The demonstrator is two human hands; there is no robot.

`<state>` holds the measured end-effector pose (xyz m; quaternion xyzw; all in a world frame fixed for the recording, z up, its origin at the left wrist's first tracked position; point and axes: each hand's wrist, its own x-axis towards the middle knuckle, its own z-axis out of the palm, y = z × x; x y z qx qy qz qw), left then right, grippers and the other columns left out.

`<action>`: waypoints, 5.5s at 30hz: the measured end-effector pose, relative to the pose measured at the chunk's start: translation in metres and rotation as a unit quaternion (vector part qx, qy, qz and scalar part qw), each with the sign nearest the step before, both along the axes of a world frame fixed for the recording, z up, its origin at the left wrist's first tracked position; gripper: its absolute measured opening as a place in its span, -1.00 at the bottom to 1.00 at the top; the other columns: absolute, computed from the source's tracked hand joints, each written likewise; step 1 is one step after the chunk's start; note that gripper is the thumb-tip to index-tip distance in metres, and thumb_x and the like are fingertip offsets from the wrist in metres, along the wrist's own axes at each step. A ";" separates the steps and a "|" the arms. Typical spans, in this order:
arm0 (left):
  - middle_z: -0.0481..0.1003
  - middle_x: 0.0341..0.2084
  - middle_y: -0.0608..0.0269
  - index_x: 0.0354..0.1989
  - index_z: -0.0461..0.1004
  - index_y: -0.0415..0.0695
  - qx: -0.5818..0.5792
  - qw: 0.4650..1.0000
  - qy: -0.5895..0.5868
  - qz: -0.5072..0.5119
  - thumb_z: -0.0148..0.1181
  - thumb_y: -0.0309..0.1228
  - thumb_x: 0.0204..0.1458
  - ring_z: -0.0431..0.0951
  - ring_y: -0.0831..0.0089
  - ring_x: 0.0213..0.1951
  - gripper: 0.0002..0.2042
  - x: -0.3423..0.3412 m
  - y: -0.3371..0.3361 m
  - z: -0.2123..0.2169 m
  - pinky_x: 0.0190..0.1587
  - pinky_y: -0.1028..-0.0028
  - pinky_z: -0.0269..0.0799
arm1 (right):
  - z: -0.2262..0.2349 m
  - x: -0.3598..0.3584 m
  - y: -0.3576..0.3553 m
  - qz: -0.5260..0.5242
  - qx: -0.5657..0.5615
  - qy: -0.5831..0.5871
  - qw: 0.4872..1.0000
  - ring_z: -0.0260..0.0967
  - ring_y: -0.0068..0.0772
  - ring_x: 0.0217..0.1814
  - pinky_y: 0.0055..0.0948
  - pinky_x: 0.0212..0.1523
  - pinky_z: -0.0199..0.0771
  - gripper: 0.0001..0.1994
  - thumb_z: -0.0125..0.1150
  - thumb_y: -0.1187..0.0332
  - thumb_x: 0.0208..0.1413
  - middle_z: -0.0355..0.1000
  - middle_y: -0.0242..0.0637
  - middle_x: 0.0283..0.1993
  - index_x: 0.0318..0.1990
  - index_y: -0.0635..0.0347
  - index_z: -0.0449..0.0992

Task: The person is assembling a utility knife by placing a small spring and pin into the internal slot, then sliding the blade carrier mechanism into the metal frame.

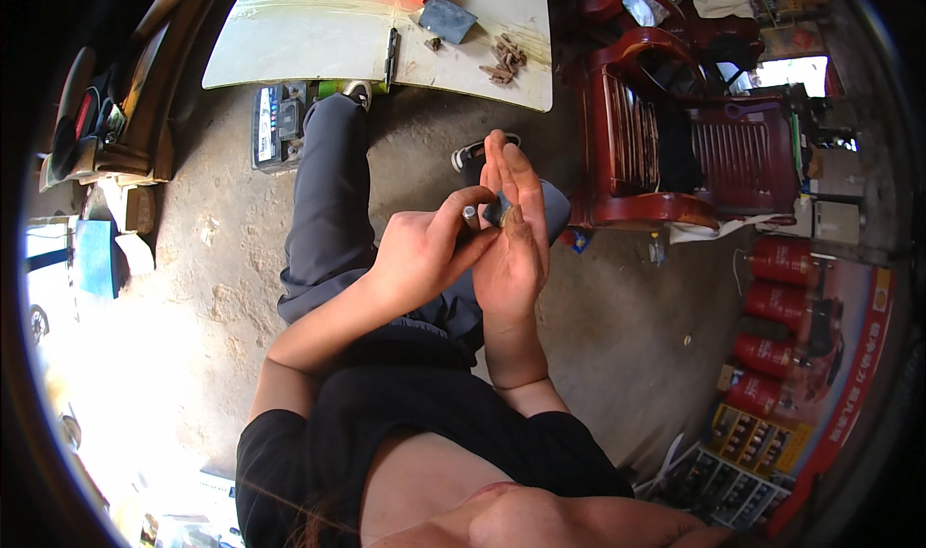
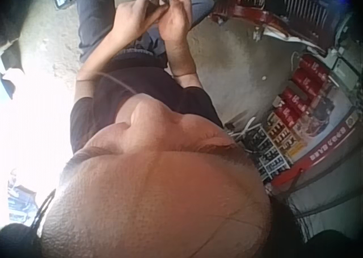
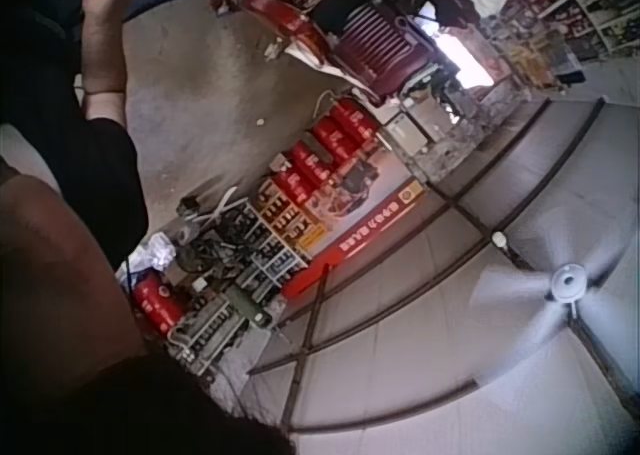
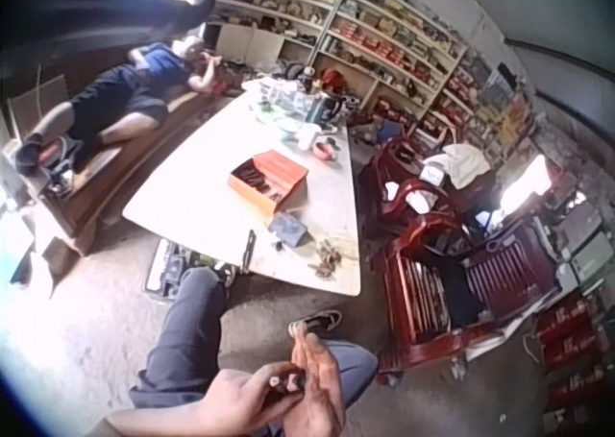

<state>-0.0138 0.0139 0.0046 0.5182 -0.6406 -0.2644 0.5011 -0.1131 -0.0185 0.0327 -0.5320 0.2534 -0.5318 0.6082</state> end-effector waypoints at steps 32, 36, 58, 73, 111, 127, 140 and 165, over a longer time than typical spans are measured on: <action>0.33 -0.67 0.41 -0.28 0.34 -0.28 0.181 0.884 0.426 -0.065 0.07 -0.51 0.07 0.21 0.76 -0.77 -0.89 0.026 0.001 0.000 -0.74 0.72 0.05 | -0.009 -0.021 -0.001 0.047 -0.003 0.031 0.998 0.14 -0.25 0.24 -0.34 0.21 0.13 -0.58 -0.12 0.58 0.11 0.19 -0.05 0.17 0.16 0.36 0.13; 0.32 -0.67 0.42 -0.28 0.33 -0.27 0.120 0.914 0.384 -0.063 0.04 -0.50 0.09 0.18 0.76 -0.78 -0.90 0.025 0.001 -0.007 -0.75 0.71 0.02 | -0.020 -0.025 -0.002 -0.017 -0.063 0.101 0.993 0.29 -0.45 0.00 -0.50 0.03 0.28 -0.68 0.00 0.68 0.03 0.33 -0.19 -0.05 -0.01 0.37 0.29; 0.29 -0.73 0.45 -0.32 0.33 -0.23 0.198 0.839 0.505 -0.039 0.07 -0.48 0.09 0.19 0.74 -0.80 -0.91 0.023 0.002 -0.002 -0.77 0.70 0.00 | -0.019 -0.021 -0.007 -0.126 -0.339 0.290 0.886 0.34 -0.30 -0.15 -0.43 -0.14 0.35 -0.76 0.17 0.58 -0.13 0.38 -0.21 -0.21 -0.22 0.27 0.52; 0.33 -0.61 0.51 -0.42 0.37 -0.24 0.145 0.926 0.343 -0.066 0.07 -0.59 -0.03 0.22 0.83 -0.56 -0.97 0.027 0.003 -0.002 -0.53 0.74 0.11 | -0.008 -0.026 -0.019 0.080 -0.008 0.158 0.984 0.25 -0.69 -0.27 -0.69 -0.22 0.27 -0.89 0.16 0.54 0.05 0.31 -0.41 -0.30 -0.25 0.34 0.43; 0.38 -0.72 0.31 -0.08 0.41 -0.15 0.066 0.988 0.118 0.079 0.14 -0.49 0.00 0.33 0.50 -0.72 -0.73 0.030 -0.010 -0.010 -0.64 0.55 0.23 | -0.017 -0.028 -0.032 -0.091 -0.118 0.316 0.937 0.38 -0.50 -0.39 -0.54 -0.36 0.38 -0.92 0.19 0.54 0.01 0.43 -0.29 -0.40 -0.34 0.33 0.44; 0.44 -0.58 0.23 -0.36 0.41 -0.08 -0.046 0.992 -0.113 0.043 0.20 -0.51 -0.20 0.44 0.27 -0.63 -0.81 0.031 -0.016 -0.016 -0.61 0.39 0.32 | -0.027 -0.034 -0.039 0.062 0.040 0.241 0.968 0.33 -0.65 -0.34 -0.64 -0.33 0.32 -0.90 0.16 0.46 0.08 0.42 -0.39 -0.41 -0.34 0.32 0.44; 0.35 -0.74 0.18 -0.34 0.46 -0.11 0.089 0.993 -0.005 0.081 0.23 -0.47 -0.09 0.34 0.33 -0.72 -0.87 0.026 -0.041 -0.034 -0.64 0.43 0.20 | -0.065 -0.033 -0.065 0.031 0.101 0.190 0.976 0.28 -0.73 -0.40 -0.72 -0.35 0.31 -0.87 0.15 0.44 0.11 0.38 -0.43 -0.41 -0.31 0.35 0.41; 0.30 -0.74 0.48 -0.39 0.41 -0.26 0.358 0.883 0.285 0.103 0.16 -0.44 0.06 0.16 0.77 -0.78 -0.87 0.063 -0.177 -0.127 -0.75 0.67 0.00 | -0.167 -0.024 -0.176 -0.085 0.358 0.033 0.929 0.26 -0.74 -0.48 -0.68 -0.44 0.35 -0.88 0.15 0.33 0.13 0.35 -0.47 -0.45 -0.31 0.15 0.41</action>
